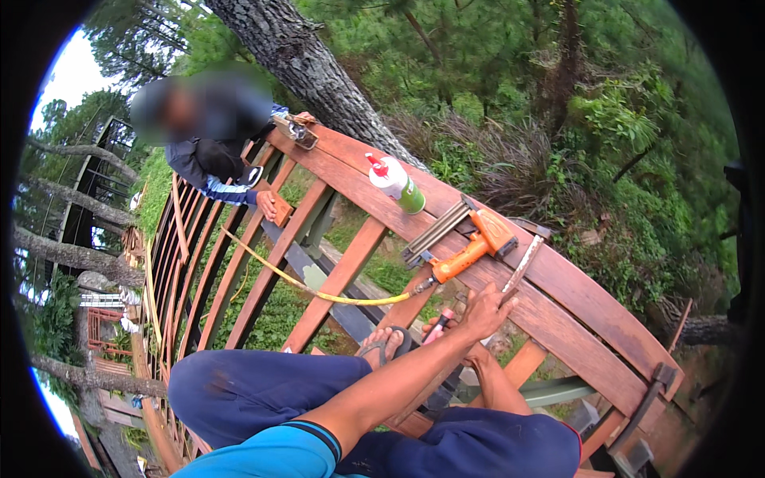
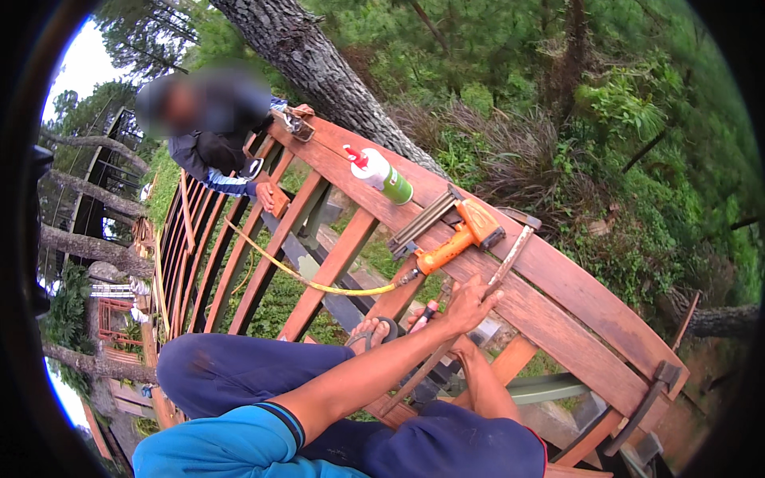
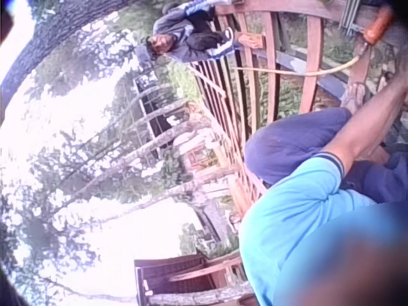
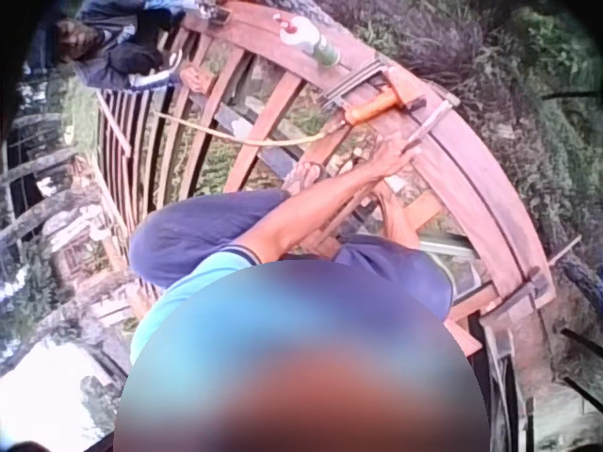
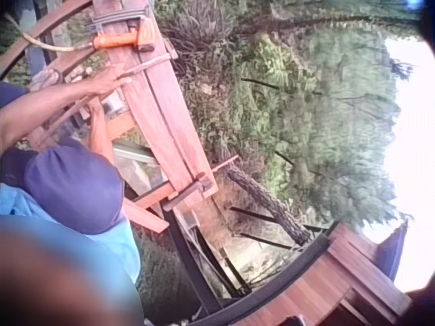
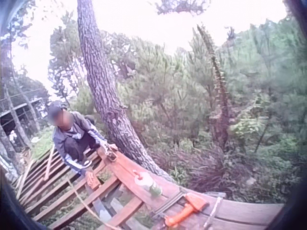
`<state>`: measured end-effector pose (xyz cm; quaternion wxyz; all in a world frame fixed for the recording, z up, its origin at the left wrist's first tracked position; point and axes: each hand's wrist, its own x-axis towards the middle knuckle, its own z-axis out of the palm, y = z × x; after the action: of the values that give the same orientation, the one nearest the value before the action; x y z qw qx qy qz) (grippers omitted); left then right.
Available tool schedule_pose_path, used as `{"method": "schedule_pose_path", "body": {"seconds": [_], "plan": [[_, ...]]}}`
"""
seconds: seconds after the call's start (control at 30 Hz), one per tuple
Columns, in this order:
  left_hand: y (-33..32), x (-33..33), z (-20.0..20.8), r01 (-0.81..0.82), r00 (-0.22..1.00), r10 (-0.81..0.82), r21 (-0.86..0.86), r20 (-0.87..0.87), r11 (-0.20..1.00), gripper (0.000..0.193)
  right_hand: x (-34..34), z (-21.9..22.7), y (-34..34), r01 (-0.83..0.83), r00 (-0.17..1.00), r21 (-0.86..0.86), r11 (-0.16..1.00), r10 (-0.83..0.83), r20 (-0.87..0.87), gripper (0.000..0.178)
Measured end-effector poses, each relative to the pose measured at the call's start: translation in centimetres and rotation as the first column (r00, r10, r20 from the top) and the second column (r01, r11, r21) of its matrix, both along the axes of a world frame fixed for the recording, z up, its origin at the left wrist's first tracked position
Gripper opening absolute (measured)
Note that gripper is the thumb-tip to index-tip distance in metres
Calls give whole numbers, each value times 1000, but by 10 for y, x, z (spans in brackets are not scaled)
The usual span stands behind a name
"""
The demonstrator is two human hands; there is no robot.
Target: The person measures and marks wooden planks on a curved structure, then uses a nail gun to fasten them. They repeatedly measure, mark, and nail sections of the wooden frame while sitting on the structure.
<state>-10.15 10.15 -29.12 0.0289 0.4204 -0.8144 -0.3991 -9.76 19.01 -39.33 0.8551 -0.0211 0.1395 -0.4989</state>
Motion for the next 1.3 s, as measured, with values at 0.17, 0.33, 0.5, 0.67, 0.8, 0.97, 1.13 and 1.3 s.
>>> {"method": "schedule_pose_path", "body": {"seconds": [0.17,0.33,0.5,0.67,0.8,0.97,1.13,1.3], "plan": [[3,3,-2,-15,999,13,-33,-46,999,34,12,12,-3,53,994,-11,999,-54,-90,55],[6,7,-3,-82,977,56,-123,-204,989,31,19,12,-2,167,983,51,985,-162,-90,55],[26,3,17,3,932,-90,-240,-352,971,27,7,26,10,218,941,52,975,-196,-278,47],[62,-14,74,121,878,-145,-81,-456,989,23,-2,71,44,321,812,76,944,-233,-535,33],[75,-58,134,146,692,-194,-128,-695,981,25,-36,129,56,628,366,-123,769,-431,-825,31],[88,-147,206,160,308,7,59,-951,985,33,-131,193,69,760,-45,-423,493,-609,-792,42],[120,-187,220,126,265,138,176,-954,976,46,-181,222,152,644,-241,-247,724,-115,-964,50],[179,-151,142,272,485,148,309,-862,911,38,-126,140,256,396,-579,17,918,264,-771,62]]}}
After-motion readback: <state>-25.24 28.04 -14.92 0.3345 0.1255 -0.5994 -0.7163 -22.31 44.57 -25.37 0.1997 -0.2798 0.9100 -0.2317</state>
